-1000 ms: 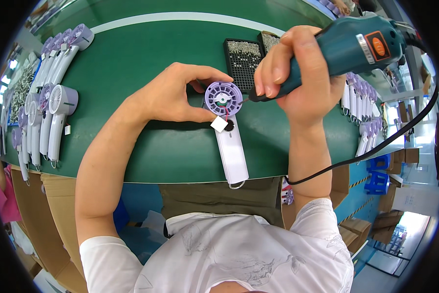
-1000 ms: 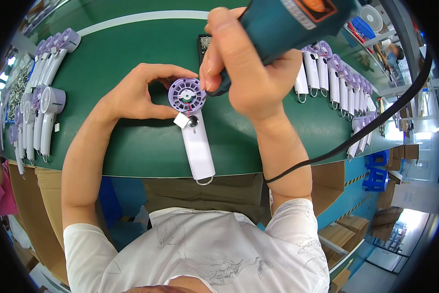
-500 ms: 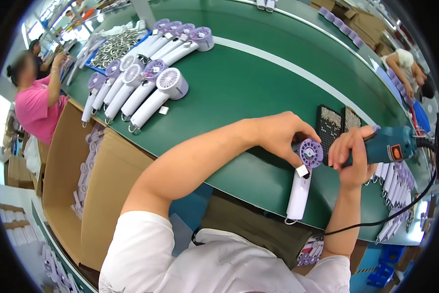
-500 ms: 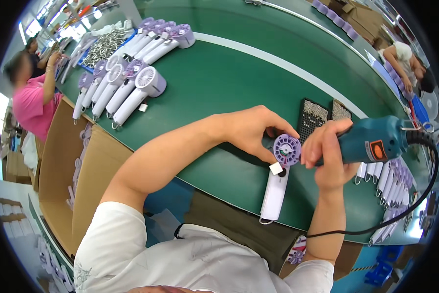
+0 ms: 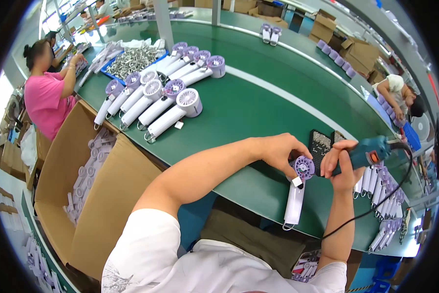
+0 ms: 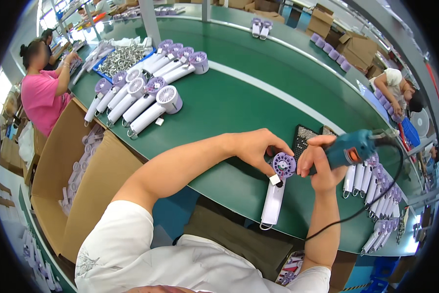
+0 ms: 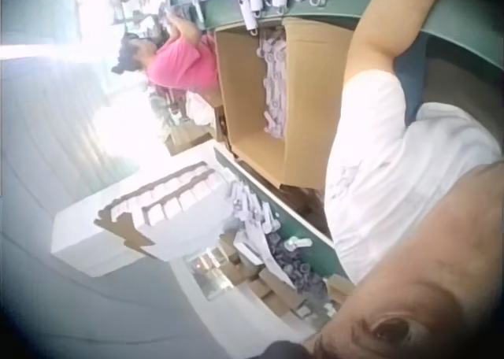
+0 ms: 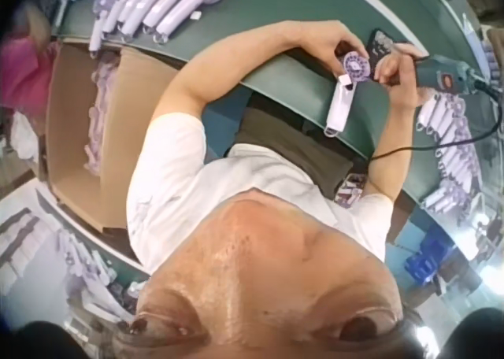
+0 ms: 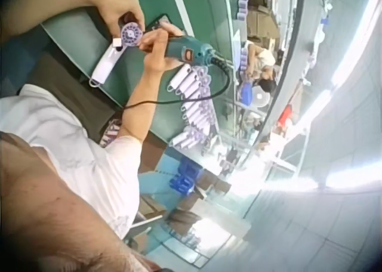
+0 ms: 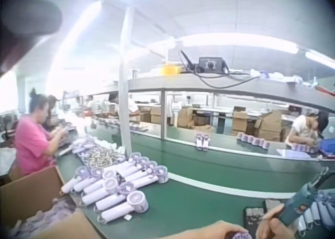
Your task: Assembling small portable fans on a factory production line using an electric screwdriver.
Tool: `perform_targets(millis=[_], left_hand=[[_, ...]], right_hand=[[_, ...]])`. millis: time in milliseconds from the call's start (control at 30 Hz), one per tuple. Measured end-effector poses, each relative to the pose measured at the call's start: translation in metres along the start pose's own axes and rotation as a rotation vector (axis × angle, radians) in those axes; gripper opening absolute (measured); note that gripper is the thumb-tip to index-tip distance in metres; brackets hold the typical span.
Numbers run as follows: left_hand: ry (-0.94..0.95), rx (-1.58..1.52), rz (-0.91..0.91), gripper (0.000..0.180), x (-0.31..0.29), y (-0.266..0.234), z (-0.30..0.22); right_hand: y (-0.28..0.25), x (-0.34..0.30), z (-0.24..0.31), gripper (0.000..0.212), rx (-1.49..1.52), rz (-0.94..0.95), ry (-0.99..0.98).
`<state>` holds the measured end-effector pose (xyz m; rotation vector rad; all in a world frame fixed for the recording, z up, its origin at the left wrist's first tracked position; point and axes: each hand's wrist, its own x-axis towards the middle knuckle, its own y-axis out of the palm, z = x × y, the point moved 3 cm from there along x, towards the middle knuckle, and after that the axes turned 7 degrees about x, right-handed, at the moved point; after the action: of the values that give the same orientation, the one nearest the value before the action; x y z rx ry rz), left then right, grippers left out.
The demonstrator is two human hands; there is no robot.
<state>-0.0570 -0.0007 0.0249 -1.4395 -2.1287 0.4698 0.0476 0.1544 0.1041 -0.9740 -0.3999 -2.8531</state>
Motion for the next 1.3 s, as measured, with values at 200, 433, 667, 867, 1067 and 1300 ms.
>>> perform_targets(millis=[200, 433, 667, 867, 1067, 1300], left_hand=[[0.091, 0.115, -0.045, 0.066, 0.005, 0.004, -0.006], [0.036, 0.119, -0.107, 0.059, -0.005, -0.011, -0.015], [0.125, 0.318, -0.211, 0.062, 0.007, 0.006, -0.018], [0.286, 0.175, -0.229, 0.054, 0.003, 0.016, -0.02], [0.219, 0.174, -0.286, 0.041, -0.004, 0.006, -0.013], [0.289, 0.29, -0.312, 0.034, 0.007, 0.014, -0.024]], right_hand=[[0.035, -0.036, 0.087, 0.016, -0.633, -0.206, 0.16], [0.049, -0.09, 0.04, 0.049, -1.253, 0.13, 0.322], [0.037, -0.109, 0.027, 0.035, -1.409, 0.035, 0.608], [0.01, -0.138, 0.066, 0.025, -1.424, -0.113, 0.543], [-0.066, -0.191, 0.164, 0.028, -1.607, -0.723, 0.774], [-0.166, -0.242, 0.214, 0.031, -1.888, -0.901, 1.034]])
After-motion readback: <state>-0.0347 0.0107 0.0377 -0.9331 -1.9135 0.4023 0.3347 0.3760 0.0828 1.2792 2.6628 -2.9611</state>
